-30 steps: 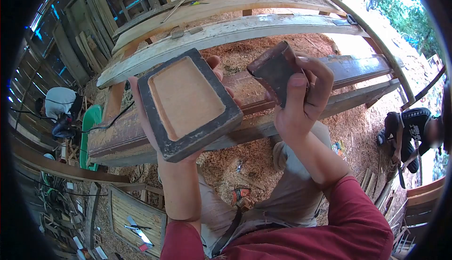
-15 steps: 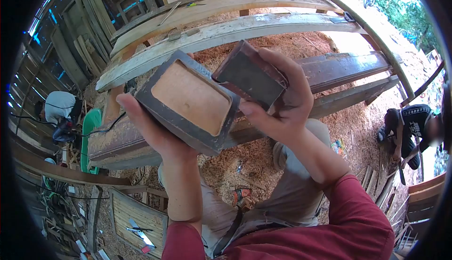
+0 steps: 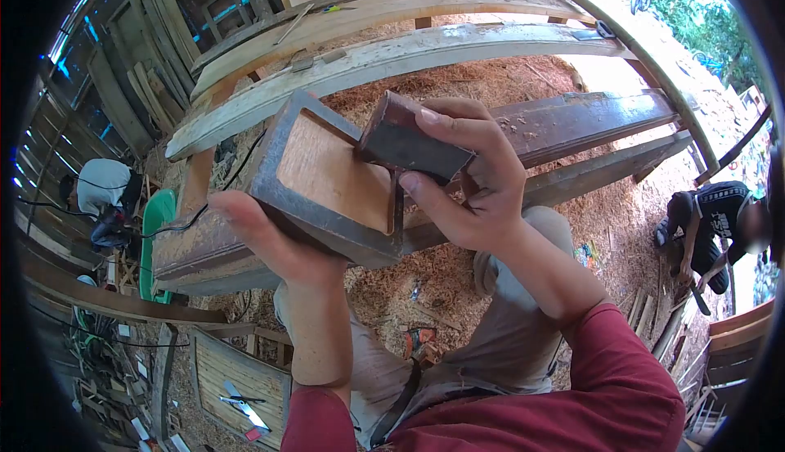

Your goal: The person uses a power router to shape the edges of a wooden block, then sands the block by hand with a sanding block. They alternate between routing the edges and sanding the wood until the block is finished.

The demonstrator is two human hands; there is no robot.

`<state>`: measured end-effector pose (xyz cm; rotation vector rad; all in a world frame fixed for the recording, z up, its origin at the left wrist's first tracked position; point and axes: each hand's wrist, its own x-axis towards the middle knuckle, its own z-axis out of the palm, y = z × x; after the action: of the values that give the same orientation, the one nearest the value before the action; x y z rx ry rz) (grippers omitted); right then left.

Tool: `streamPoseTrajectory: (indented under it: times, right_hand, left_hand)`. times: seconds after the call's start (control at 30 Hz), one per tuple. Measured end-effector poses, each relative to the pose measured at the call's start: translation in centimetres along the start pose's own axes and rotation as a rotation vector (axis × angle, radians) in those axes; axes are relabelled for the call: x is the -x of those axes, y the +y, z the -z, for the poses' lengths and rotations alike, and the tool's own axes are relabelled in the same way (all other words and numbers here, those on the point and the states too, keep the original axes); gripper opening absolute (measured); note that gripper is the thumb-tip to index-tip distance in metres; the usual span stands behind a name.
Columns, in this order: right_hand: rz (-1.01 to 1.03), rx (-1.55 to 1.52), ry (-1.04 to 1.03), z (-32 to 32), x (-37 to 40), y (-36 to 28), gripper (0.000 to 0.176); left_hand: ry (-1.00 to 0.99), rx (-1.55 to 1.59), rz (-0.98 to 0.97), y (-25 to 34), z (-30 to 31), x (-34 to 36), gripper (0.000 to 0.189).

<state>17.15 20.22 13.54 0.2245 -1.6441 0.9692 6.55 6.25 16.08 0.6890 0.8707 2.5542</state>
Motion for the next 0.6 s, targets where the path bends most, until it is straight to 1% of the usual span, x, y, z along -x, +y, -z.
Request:
streamPoseTrajectory:
  times: [0.1,0.2,0.43,0.5,0.6]
  right_hand:
    - [-0.023,-0.009,-0.006,-0.1,0.1,-0.1,0.053]
    - [-0.026,-0.004,-0.016,-0.2,0.1,-0.3,0.052]
    - [0.069,0.084,0.004,-0.3,0.3,0.7,0.048]
    - [0.098,0.089,0.018,-0.4,0.4,0.7,0.047]
    - [0.159,0.08,0.032,-0.4,0.3,0.7,0.048]
  left_hand:
    - [0.043,-0.135,-0.051,-0.1,0.2,0.2,0.116]
    - [0.047,-0.171,-0.067,-0.1,0.4,0.3,0.117]
    - [-0.034,-0.071,-0.061,-0.4,0.4,0.2,0.116]
    - [-0.037,-0.141,-0.051,-0.4,0.4,0.4,0.115]
    - [-0.039,-0.355,-0.07,-0.1,0.0,1.1,0.113]
